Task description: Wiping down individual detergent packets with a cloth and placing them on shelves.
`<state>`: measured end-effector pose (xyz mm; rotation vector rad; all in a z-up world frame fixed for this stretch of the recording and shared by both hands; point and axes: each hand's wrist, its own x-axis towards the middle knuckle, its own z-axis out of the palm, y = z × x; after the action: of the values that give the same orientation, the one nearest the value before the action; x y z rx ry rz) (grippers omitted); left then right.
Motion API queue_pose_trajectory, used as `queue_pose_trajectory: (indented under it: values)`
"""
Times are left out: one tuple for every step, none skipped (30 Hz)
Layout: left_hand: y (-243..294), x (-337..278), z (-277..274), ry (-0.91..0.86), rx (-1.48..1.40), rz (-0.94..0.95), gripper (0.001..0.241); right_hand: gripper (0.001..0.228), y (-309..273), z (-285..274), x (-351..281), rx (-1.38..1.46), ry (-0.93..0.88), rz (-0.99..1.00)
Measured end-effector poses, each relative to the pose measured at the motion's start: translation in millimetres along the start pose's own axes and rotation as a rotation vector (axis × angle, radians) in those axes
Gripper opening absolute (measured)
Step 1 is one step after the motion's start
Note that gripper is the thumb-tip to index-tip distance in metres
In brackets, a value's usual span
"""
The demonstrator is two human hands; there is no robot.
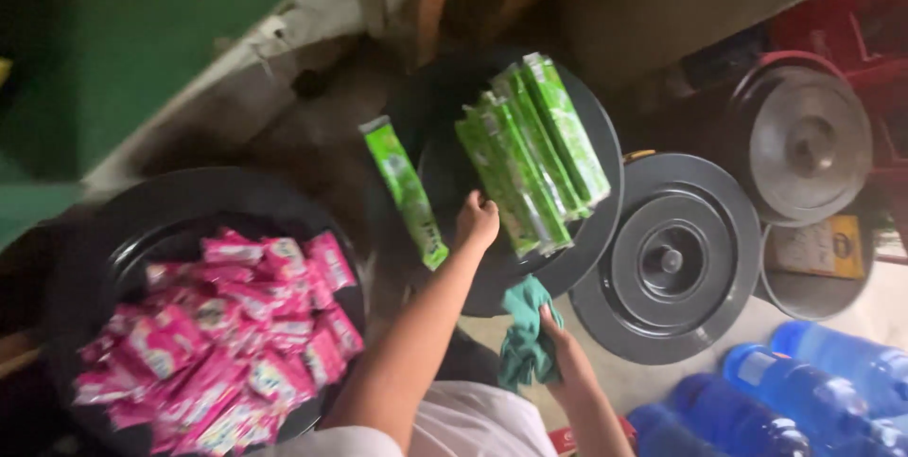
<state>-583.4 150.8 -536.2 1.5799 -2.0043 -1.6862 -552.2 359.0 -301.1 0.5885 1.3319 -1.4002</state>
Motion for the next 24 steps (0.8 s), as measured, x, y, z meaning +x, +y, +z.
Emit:
queue_pose_trajectory:
  values:
    - [5,8,16,0.058,-0.02,-0.114,0.034,0.036,-1,-9,-3,0.001,0.072,0.004]
    - [11,15,31,0.115,-0.038,-0.228,0.049,0.037,-2,-17,-7,0.003,0.144,0.009]
    - [11,20,37,0.109,-0.037,-0.225,0.049,0.037,-5,-20,-11,0.007,0.148,0.007]
    - [10,24,42,0.159,-0.037,-0.272,0.048,0.039,-7,-23,-15,0.027,0.163,0.023]
    - [8,25,45,0.209,-0.035,-0.319,0.049,0.04,-6,-25,-22,0.048,0.177,0.041]
    - [7,24,44,0.202,-0.032,-0.318,0.049,0.04,-9,-23,-28,0.053,0.182,0.04]
    - [5,25,39,0.152,-0.002,-0.296,0.052,0.042,-12,-20,-32,0.063,0.173,0.059]
    - [3,25,33,0.101,0.027,-0.275,0.056,0.045,-14,-16,-37,0.074,0.164,0.077]
    - [4,23,26,0.105,0.029,-0.279,0.056,0.045,-14,-18,-32,0.072,0.162,0.081]
    - [5,21,19,0.082,-0.024,-0.118,0.054,0.041,-11,-19,-27,0.077,0.153,0.086]
    - [5,18,10,0.066,-0.079,0.039,0.053,0.038,-10,-21,-23,0.075,0.142,0.092]
    - [11,2,-13,0.076,-0.081,0.032,0.053,0.038,-14,-15,-22,0.066,0.136,0.099]
    - [20,-9,-38,-0.014,-0.089,-0.044,0.064,0.039,-19,-7,-18,0.0,0.095,0.097]
    - [28,-22,-64,-0.106,-0.098,-0.12,0.076,0.04,-24,2,-14,-0.066,0.053,0.093]
    - [41,-41,-94,-0.091,-0.103,-0.125,0.076,0.04,-29,12,-11,-0.078,0.043,0.098]
    - [54,-60,-124,-0.116,-0.256,-0.15,0.052,0.043,-34,23,-9,-0.092,0.022,0.053]
    - [67,-76,-156,-0.135,-0.412,-0.171,0.033,0.046,-39,37,-3,-0.109,-0.006,0.006]
    - [61,-91,-173,-0.114,-0.421,-0.17,0.033,0.046,-45,51,0,-0.125,-0.022,0.009]
    - [56,-104,-192,-0.163,-0.656,-0.207,0.036,0.043,-51,67,5,-0.179,0.018,-0.068]
    - [49,-118,-210,-0.214,-0.892,-0.238,0.04,0.043,-56,84,9,-0.232,0.057,-0.147]
    - [64,-139,-233,-0.188,-0.904,-0.237,0.04,0.043,-55,94,28,-0.252,0.038,-0.139]
    - [78,-160,-256,-0.171,-0.878,-0.313,0.054,0.046,-53,105,47,-0.317,0.043,-0.301]
    - [92,-180,-280,-0.155,-0.853,-0.388,0.07,0.053,-51,118,67,-0.379,0.041,-0.467]
    - [76,-186,-280,-0.128,-0.867,-0.385,0.07,0.053,-53,156,55,-0.396,0.017,-0.461]
